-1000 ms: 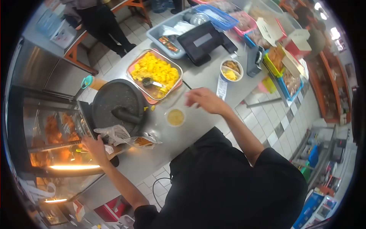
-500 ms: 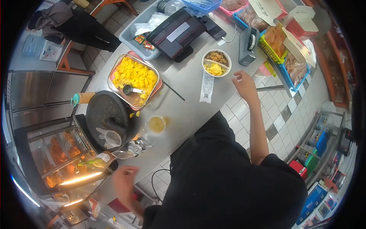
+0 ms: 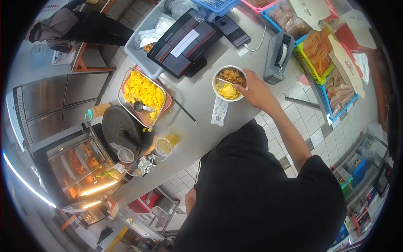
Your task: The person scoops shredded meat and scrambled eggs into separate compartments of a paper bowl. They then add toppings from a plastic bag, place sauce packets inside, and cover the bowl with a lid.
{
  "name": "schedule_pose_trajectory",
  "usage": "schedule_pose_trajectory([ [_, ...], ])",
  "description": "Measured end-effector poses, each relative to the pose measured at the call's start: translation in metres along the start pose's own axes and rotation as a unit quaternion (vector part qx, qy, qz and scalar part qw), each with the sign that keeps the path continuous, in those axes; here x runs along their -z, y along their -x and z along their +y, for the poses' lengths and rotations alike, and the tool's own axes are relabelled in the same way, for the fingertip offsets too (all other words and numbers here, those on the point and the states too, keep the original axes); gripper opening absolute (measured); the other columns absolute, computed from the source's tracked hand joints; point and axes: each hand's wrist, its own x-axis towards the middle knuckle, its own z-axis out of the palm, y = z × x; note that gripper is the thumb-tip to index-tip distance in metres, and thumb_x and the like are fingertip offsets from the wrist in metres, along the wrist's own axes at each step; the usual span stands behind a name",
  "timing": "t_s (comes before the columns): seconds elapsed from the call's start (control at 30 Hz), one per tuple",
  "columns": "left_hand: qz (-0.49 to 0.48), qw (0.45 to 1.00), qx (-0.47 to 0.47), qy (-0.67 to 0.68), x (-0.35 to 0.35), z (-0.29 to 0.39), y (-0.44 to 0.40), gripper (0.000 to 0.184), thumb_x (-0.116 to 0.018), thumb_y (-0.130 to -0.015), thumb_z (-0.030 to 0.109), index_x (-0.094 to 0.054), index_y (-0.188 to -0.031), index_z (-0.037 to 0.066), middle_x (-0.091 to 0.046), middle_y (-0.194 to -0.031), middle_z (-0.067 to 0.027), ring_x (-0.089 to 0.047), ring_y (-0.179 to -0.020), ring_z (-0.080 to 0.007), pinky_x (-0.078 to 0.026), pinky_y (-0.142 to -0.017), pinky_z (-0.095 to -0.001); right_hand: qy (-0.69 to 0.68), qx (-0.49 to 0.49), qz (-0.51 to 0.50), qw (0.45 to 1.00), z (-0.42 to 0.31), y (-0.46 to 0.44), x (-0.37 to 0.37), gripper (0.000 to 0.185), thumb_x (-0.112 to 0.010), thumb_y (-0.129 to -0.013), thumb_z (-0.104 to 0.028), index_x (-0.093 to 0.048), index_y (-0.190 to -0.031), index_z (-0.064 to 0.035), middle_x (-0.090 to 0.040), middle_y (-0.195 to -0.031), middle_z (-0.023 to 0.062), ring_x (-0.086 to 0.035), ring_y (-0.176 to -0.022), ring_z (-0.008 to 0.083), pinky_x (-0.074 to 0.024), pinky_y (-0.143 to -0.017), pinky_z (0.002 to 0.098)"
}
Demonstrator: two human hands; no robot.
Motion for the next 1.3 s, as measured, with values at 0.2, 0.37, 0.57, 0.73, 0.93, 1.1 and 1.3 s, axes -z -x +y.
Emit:
schedule_pose_trajectory([
  [0.2, -0.197, 0.970, 0.046, 0.133, 0.025, -0.082, -0.075, 0.025, -0.060, -0.088, 0.008, -0.069, -0.108, -0.003, -0.069, -0.112, -0.0176, -0.068, -0.095, -0.0255, -0.053, -0.089, -0.0371, -0.019, -0.020, -0.011, 1.000, 0.002, -0.025, -0.011, 0.058, -0.056, -0.097, -0.029, -0.037, -0.141, 0.0031, -0.056, -0.126, 0.0278, -0.056, -0.118, 0.0417, -0.0437, -0.101, 0.0442],
  [0.37, -0.131, 0.986, 0.067, 0.081, 0.104, 0.069, -0.032, 0.021, -0.063, -0.091, 0.013, -0.071, -0.099, -0.004, -0.071, -0.106, -0.0128, -0.070, -0.086, -0.0187, -0.055, -0.074, -0.0336, -0.088, 0.000, 0.104, 0.991, 0.029, -0.037, -0.007, 0.045, -0.052, -0.099, -0.023, -0.043, -0.136, 0.0000, -0.063, -0.110, 0.0251, -0.061, -0.105, 0.0406, -0.0468, -0.092, 0.0430],
  [0.57, -0.030, 0.944, -0.327, -0.039, 0.124, 0.156, -0.039, 0.025, -0.077, -0.080, 0.006, -0.064, -0.101, 0.004, -0.068, -0.104, -0.0052, -0.064, -0.093, -0.0145, -0.049, -0.074, -0.0279, -0.031, -0.086, 0.054, 0.994, -0.007, 0.000, 0.051, 0.029, -0.060, -0.095, -0.028, -0.064, -0.090, 0.0010, -0.065, -0.100, 0.0214, -0.065, -0.085, 0.0326, -0.0493, -0.077, 0.0401],
  [0.73, -0.110, 0.907, -0.398, -0.084, 0.109, 0.217, -0.087, 0.040, -0.078, -0.078, 0.006, -0.056, -0.111, 0.006, -0.070, -0.091, -0.0075, -0.066, -0.084, -0.0151, -0.050, -0.071, -0.0296, -0.050, -0.147, 0.197, 0.968, 0.012, 0.062, 0.104, 0.021, -0.067, -0.090, -0.020, -0.064, -0.087, 0.0011, -0.066, -0.091, 0.0157, -0.065, -0.078, 0.0261, -0.0503, -0.073, 0.0359],
  [0.93, -0.158, 0.937, -0.228, -0.211, 0.061, 0.256, -0.140, 0.056, -0.082, -0.077, 0.014, -0.051, -0.122, 0.004, -0.070, -0.085, -0.0096, -0.066, -0.078, -0.0171, -0.050, -0.070, -0.0296, -0.128, -0.157, 0.276, 0.939, 0.081, 0.059, 0.137, 0.023, -0.067, -0.085, -0.006, -0.062, -0.107, -0.0011, -0.068, -0.092, 0.0105, -0.066, -0.083, 0.0194, -0.0524, -0.077, 0.0299],
  [1.1, 0.214, 0.862, -0.453, -0.071, -0.002, 0.251, -0.212, 0.076, -0.084, -0.076, 0.018, -0.040, -0.134, -0.004, -0.055, -0.115, -0.0151, -0.062, -0.089, -0.0229, -0.050, -0.073, -0.0333, -0.150, -0.019, 0.240, 0.959, 0.084, -0.060, 0.173, 0.015, -0.065, -0.088, -0.005, -0.064, -0.103, -0.0014, -0.069, -0.092, 0.0140, -0.069, -0.084, 0.0258, -0.0533, -0.074, 0.0346],
  [1.3, 0.263, 0.880, -0.395, -0.006, -0.039, 0.295, -0.214, 0.072, -0.085, -0.071, 0.022, -0.046, -0.127, -0.001, -0.051, -0.111, -0.0194, -0.055, -0.101, -0.0373, -0.046, -0.086, -0.0441, 0.000, 0.218, 0.241, 0.946, 0.109, -0.337, 0.172, 0.023, -0.059, -0.087, -0.005, -0.070, -0.107, -0.0029, -0.071, -0.102, 0.0165, -0.069, -0.093, 0.0289, -0.0527, -0.084, 0.0377],
])
